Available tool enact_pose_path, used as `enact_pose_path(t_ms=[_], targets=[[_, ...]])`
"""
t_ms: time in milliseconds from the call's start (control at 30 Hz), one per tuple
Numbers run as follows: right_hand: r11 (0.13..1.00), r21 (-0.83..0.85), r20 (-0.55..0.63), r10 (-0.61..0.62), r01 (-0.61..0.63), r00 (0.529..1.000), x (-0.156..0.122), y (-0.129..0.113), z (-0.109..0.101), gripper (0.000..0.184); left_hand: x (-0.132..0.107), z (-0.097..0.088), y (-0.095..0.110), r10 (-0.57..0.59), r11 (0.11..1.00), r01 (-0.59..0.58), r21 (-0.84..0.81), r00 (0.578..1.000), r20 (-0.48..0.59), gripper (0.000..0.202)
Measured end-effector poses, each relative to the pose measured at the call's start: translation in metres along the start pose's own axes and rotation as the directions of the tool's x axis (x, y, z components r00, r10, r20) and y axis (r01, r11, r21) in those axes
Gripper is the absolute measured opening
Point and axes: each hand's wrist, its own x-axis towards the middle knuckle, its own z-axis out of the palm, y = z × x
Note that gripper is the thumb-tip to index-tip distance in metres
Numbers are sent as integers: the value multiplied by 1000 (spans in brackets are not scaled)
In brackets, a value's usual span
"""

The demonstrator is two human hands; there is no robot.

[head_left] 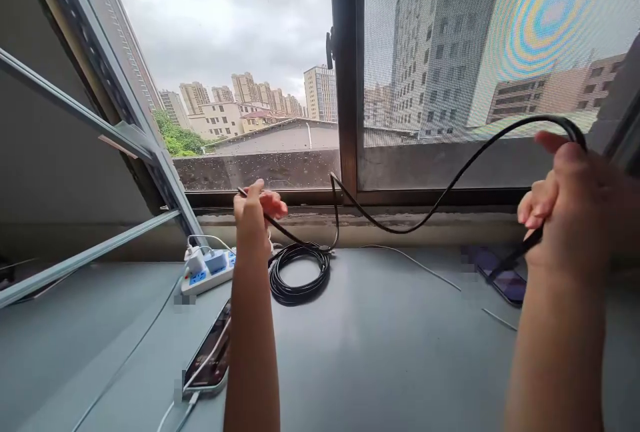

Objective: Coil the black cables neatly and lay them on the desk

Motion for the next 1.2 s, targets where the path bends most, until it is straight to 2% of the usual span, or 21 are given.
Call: enact_pose_path(t_ms=[67,167,300,400,467,600,767,833,867,933,1033,1100,1200], targets=[[999,-25,3,-48,48,999,-7,0,9,29,-10,7,1,-93,982,69,177,987,130,20],[993,-79,65,-79,84,995,-14,2,17,25,-26,16,1,-212,944,106,312,921,328,26],[992,-76,230,-79,99,970,-17,4,21,26,-39,25,-1,-218,964,110,243,848,482,24],[1000,2,337,-4,4,941,-17,7,23,35,-41,29,-4,-207,974,118,193,811,548,25],[998,9,419,51,-60,907,-18,9,25,38,-42,31,-4,-185,979,101,175,800,571,25],[993,-35,599,115,-117,793,-24,12,31,47,-46,33,-1,-145,988,82,131,788,599,24],[986,-142,808,167,-88,565,-38,1,36,77,-52,36,3,-96,995,56,84,779,620,31],[984,-175,847,171,-40,504,-42,-3,37,76,-53,36,3,-82,997,59,57,773,629,34],[983,-184,855,168,-18,491,-43,-5,37,72,-54,37,2,-77,997,69,38,769,635,35],[979,-203,850,159,34,502,-43,-5,38,58,-53,37,1,-68,995,96,-8,762,644,36],[956,-260,792,130,137,597,-39,0,38,32,-51,35,-4,-56,987,143,-74,735,676,34],[943,-289,740,111,164,664,-35,4,38,29,-48,35,-7,-53,976,186,-111,703,710,30],[964,-253,674,113,85,730,-33,6,37,32,-47,36,-10,-82,950,278,-144,667,741,22]])
